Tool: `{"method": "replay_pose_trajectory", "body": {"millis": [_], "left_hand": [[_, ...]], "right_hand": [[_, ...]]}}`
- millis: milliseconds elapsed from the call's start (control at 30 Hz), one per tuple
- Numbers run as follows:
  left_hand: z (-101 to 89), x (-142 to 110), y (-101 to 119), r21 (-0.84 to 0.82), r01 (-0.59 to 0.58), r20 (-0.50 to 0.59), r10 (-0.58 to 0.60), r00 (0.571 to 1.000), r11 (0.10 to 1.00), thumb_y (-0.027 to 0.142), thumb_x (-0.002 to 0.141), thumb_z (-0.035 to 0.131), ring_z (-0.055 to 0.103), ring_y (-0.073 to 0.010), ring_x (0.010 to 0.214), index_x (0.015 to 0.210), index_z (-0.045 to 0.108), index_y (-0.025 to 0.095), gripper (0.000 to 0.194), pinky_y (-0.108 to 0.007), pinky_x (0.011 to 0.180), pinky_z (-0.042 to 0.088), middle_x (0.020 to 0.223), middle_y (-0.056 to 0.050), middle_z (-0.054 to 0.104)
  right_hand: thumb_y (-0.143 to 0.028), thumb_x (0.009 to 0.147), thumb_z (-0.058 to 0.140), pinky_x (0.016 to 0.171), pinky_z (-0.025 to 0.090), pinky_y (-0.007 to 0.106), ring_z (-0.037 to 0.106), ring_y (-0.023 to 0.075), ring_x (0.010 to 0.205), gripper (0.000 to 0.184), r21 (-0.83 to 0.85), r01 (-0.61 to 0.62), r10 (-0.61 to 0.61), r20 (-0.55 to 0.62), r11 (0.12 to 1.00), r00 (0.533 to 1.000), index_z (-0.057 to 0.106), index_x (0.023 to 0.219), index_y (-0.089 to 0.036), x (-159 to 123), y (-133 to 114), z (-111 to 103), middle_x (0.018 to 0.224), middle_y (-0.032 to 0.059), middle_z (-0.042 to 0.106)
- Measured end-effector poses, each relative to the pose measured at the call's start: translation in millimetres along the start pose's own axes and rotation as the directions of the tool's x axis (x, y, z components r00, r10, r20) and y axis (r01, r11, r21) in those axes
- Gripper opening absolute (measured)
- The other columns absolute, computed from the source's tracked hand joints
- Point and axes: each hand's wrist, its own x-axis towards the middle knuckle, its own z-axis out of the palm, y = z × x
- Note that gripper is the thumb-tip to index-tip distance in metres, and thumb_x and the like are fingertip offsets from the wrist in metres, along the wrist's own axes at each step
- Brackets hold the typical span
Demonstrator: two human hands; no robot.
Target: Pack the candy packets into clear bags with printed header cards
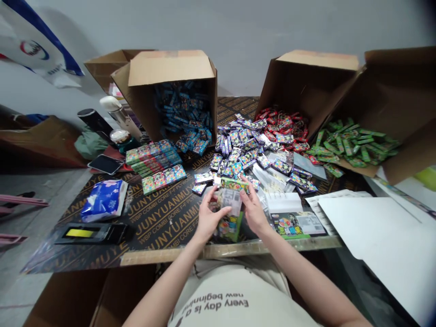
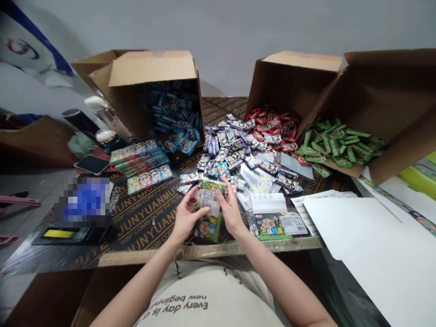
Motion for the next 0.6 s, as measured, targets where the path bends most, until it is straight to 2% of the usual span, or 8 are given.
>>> {"method": "replay_pose_trajectory", "body": {"millis": [100,133,200,300,433,533,600], "left_hand": [[22.4,-6.3,-2.1,-0.321,0.147,-0.008,-0.158,0.987,0.936,0.042,0.072,0.063,0.058,-0.0192,0.095,0.109,0.058,0.015,0.047,-0.030,0.084,0.045,0.103,-0.007,0.064],[27.9,-8.5,-1.5,-0.393,0.164,-0.030,-0.191,0.981,0.905,0.044,0.073,0.060,0.059,-0.0188,0.094,0.104,0.060,0.015,0.042,-0.029,0.082,0.046,0.101,-0.007,0.065],[34.6,-11.4,1.1,-0.499,0.195,-0.057,-0.256,0.965,0.844,0.049,0.075,0.057,0.061,-0.0182,0.090,0.095,0.063,0.015,0.040,-0.027,0.077,0.047,0.096,-0.006,0.067],[34.9,-9.1,6.6,-0.619,0.271,-0.010,-0.353,0.936,0.737,0.048,0.071,0.060,0.063,-0.0171,0.076,0.082,0.065,0.013,0.037,-0.027,0.068,0.047,0.083,-0.005,0.069],[26.1,4.5,12.2,-0.687,0.381,0.070,-0.466,0.882,0.618,0.036,0.064,0.067,0.061,-0.0128,0.063,0.076,0.065,0.014,0.025,-0.024,0.063,0.046,0.071,-0.001,0.068],[19.7,16.6,17.3,-0.639,0.484,0.186,-0.490,0.851,0.598,0.031,0.063,0.062,0.058,-0.0109,0.056,0.074,0.066,0.014,0.020,-0.022,0.056,0.044,0.066,0.001,0.066],[15.6,22.8,22.4,-0.596,0.489,0.220,-0.456,0.862,0.637,0.026,0.062,0.062,0.057,-0.0107,0.057,0.077,0.067,0.015,0.020,-0.021,0.053,0.043,0.068,0.000,0.066]], "right_hand": [[-0.050,0.079,0.049,0.078,0.050,0.034,0.061,0.0218,0.094,0.039,0.176,-0.091,0.123,-0.181,0.980,0.976,0.057,0.104,-0.021,7.0,2.6,14.0,0.102,0.0038,0.064],[-0.047,0.076,0.055,0.075,0.051,0.033,0.062,0.0215,0.088,0.033,0.210,-0.110,0.154,-0.203,0.972,0.967,0.060,0.093,-0.019,9.8,1.9,15.4,0.094,0.0035,0.066],[-0.038,0.069,0.062,0.068,0.051,0.033,0.064,0.0208,0.076,0.024,0.258,-0.159,0.208,-0.173,0.953,0.963,0.059,0.083,-0.019,13.5,-0.7,14.7,0.078,0.0015,0.067],[-0.029,0.065,0.064,0.061,0.051,0.034,0.065,0.0211,0.066,0.027,0.324,-0.210,0.249,-0.083,0.922,0.965,0.053,0.089,-0.022,12.8,-5.7,9.9,0.068,-0.0013,0.068],[-0.035,0.072,0.056,0.065,0.051,0.037,0.067,0.0222,0.075,0.034,0.427,-0.203,0.249,-0.052,0.881,0.967,0.045,0.103,-0.025,9.7,-11.8,1.2,0.084,0.0002,0.071],[-0.027,0.069,0.058,0.067,0.051,0.038,0.067,0.0224,0.075,0.040,0.459,-0.282,0.313,0.011,0.842,0.950,0.044,0.106,-0.024,12.9,-12.8,-6.4,0.087,0.0017,0.071],[-0.020,0.064,0.060,0.066,0.051,0.037,0.066,0.0213,0.072,0.039,0.433,-0.347,0.362,0.049,0.832,0.931,0.049,0.101,-0.022,16.3,-11.1,-11.1,0.082,0.0017,0.071]]}}
